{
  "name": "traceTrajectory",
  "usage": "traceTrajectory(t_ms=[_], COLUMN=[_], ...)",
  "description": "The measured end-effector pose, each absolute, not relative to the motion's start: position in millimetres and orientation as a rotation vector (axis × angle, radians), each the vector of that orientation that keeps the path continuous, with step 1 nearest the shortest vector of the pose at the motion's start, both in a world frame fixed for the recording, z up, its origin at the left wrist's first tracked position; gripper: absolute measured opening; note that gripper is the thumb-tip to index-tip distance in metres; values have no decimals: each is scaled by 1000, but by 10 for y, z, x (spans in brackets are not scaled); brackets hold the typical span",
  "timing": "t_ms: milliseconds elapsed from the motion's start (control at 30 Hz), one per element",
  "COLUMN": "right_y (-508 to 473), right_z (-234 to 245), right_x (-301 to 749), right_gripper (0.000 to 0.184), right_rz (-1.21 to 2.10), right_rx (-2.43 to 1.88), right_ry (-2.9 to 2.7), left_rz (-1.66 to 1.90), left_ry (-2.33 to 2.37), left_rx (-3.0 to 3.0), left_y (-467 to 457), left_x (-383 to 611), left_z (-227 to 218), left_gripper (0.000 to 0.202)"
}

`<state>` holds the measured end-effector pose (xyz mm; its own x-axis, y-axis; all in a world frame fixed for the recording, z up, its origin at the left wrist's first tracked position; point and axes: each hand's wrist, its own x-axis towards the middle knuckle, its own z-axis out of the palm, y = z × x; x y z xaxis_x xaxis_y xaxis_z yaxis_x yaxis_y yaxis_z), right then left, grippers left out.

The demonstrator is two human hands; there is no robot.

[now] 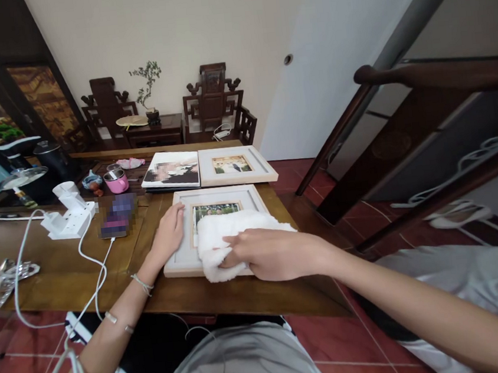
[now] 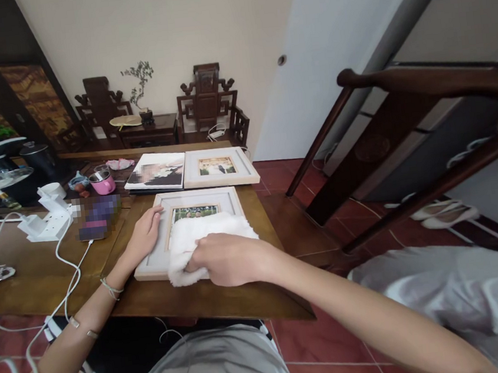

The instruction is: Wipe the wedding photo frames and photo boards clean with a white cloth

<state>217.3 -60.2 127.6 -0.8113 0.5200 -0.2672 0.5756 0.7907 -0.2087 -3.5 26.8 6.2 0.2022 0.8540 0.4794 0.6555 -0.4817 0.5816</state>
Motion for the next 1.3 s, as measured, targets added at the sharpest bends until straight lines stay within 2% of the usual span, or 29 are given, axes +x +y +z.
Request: traceTrajectory(t_ms=[233, 467, 667, 800, 1167, 1300], right_y=[-612, -819, -1068, -1115, -1000, -1040], right_z=[1125, 1072, 1150, 1154, 968, 846], right_x=[1799, 1949, 2487, 2523, 1951, 1984], right_gripper=[37, 35, 51, 55, 39, 38], right_rz=[-278, -285, -196, -149, -124, -104], right_rx=[770, 992, 1234, 1222, 1056, 1055], right_ry=[2882, 2892, 2696, 2654, 2813, 2900], left_rz=[1147, 1128, 1137, 1135, 1169, 1171], left_ry=[1389, 1392, 1387, 1410, 1367, 1357], left_rx=[2237, 2293, 2311, 2310, 2356, 2373], left_y=[298, 295, 281, 266, 245, 242], left_x=[-64, -66, -36, -24, -41, -44], left_z=[35, 42, 52, 60, 83, 89], left_gripper=[35, 35, 32, 32, 38, 38])
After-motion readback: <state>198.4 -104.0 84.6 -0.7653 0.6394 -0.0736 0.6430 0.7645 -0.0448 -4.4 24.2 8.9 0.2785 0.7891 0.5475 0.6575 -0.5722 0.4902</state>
